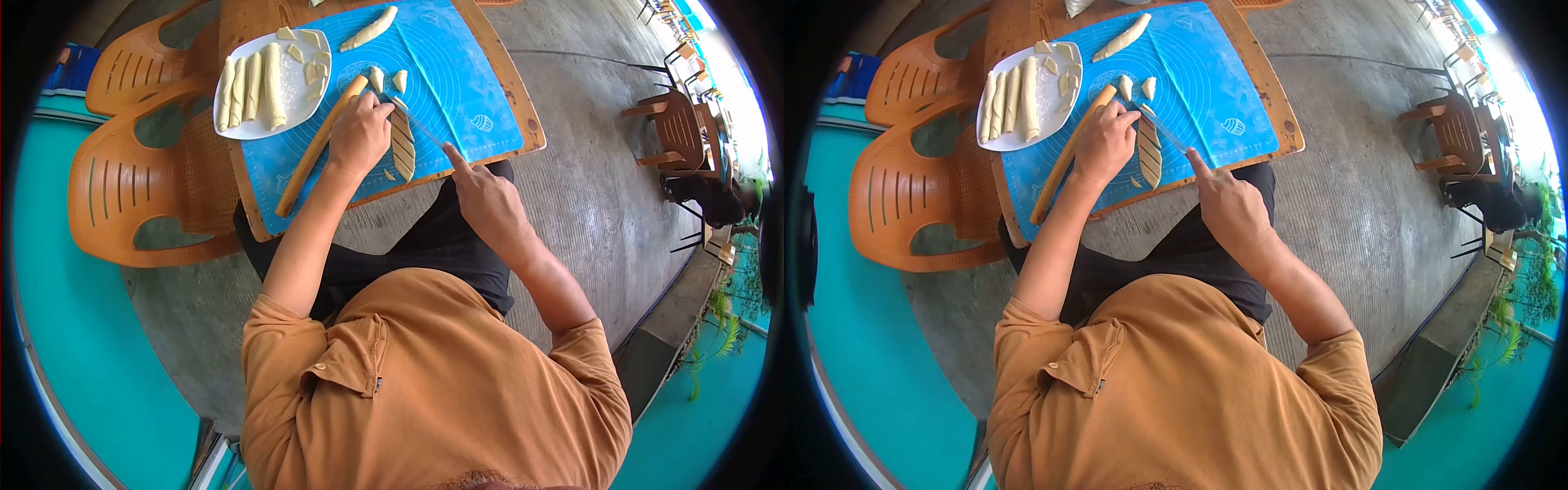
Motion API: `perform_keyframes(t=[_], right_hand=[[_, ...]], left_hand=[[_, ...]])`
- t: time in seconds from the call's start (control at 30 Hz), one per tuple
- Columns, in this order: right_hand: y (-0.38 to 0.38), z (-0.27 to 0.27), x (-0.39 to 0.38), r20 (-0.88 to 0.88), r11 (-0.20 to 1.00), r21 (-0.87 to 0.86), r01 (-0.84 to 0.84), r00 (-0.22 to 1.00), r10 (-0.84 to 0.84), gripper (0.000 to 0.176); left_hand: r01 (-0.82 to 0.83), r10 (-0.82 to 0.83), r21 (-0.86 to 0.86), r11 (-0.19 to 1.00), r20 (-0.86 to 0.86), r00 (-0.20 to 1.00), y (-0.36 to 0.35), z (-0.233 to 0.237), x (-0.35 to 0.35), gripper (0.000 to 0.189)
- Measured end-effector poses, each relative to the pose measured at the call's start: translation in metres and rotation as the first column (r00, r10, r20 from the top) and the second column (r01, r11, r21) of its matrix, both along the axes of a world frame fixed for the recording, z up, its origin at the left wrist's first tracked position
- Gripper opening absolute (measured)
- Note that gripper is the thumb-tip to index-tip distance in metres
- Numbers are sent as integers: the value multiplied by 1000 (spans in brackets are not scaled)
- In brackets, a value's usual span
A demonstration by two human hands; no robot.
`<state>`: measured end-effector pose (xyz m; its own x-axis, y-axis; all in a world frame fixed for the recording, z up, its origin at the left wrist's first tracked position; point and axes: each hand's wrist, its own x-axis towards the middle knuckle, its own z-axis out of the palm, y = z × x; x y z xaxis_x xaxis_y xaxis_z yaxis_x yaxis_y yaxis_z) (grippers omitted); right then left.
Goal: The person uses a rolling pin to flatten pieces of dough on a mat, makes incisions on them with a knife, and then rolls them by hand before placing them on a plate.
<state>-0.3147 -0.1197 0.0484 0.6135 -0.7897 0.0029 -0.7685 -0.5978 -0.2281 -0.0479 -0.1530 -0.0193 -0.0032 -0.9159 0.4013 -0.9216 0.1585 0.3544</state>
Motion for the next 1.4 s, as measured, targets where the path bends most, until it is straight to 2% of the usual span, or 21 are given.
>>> perform_keyframes(t=[0.2, 0.3, 0.37, 0.5, 0.6, 0.67, 0.7, 0.77, 0.9, 0.97, 1.2, 1.27, 1.3, 1.33, 1.4], right_hand=[[1, 3, -7, 2, 999, -23, 41, 999, -41, 58], [1, 10, -10, 98, 997, 57, 46, 994, -52, 54], [-1, 9, -16, 249, 998, 70, 3, 968, -20, 50], [-2, 22, -22, 199, 983, 171, 64, 975, -98, 49], [-12, 7, -33, 209, 983, 116, 145, 964, -167, 50], [-24, -6, -37, 246, 976, -13, 218, 947, -208, 53], [-30, -10, -37, 248, 975, -17, 221, 946, -210, 53], [-43, -17, -33, 129, 943, -59, 328, 939, -319, 55], [-78, -54, -31, 171, 925, -160, 344, 933, -318, 55], [-96, -71, -30, 219, 901, -281, 331, 936, -276, 51], [-107, -52, -11, 109, 926, -218, 308, 951, -290, 45], [-107, -51, -2, 98, 848, -452, 275, 961, -259, 40], [-109, -50, 7, 159, 857, -424, 293, 956, -248, 32], [-111, -50, 14, 159, 856, -428, 292, 956, -247, 32], [-113, -49, 31, 308, 965, -194, 180, 945, -114, 25]], left_hand=[[-1, 1, 9, 1000, -15, 1000, 1, 2, 0, 20], [7, -7, 31, 999, -8, 1000, 1, 4, 0, 23], [2, -1, 31, 1000, -10, 1000, 1, 3, 0, 22], [2, 1, 47, 999, -61, 998, 2, 6, 2, 23], [13, -15, -16, 1000, -102, 995, 5, 6, 5, 24], [11, -13, -19, 1000, -126, 992, 15, 11, 6, 23], [7, -10, -21, 1000, -151, 989, 22, 15, 6, 23], [15, -20, -27, 1000, -157, 987, 41, 23, 4, 22], [46, -50, -31, 998, -161, 986, 83, 29, 0, 21], [63, -61, 6, 998, -167, 984, 99, 23, -2, 25], [112, -108, 20, 994, -145, 983, 107, 16, -8, 32], [108, -103, 23, 994, -152, 983, 106, 14, -9, 31], [108, -102, 33, 994, -154, 983, 105, 14, -9, 30], [108, -102, 29, 994, -155, 983, 105, 14, -9, 30], [110, -101, 49, 993, -158, 982, 105, 14, -10, 26]])
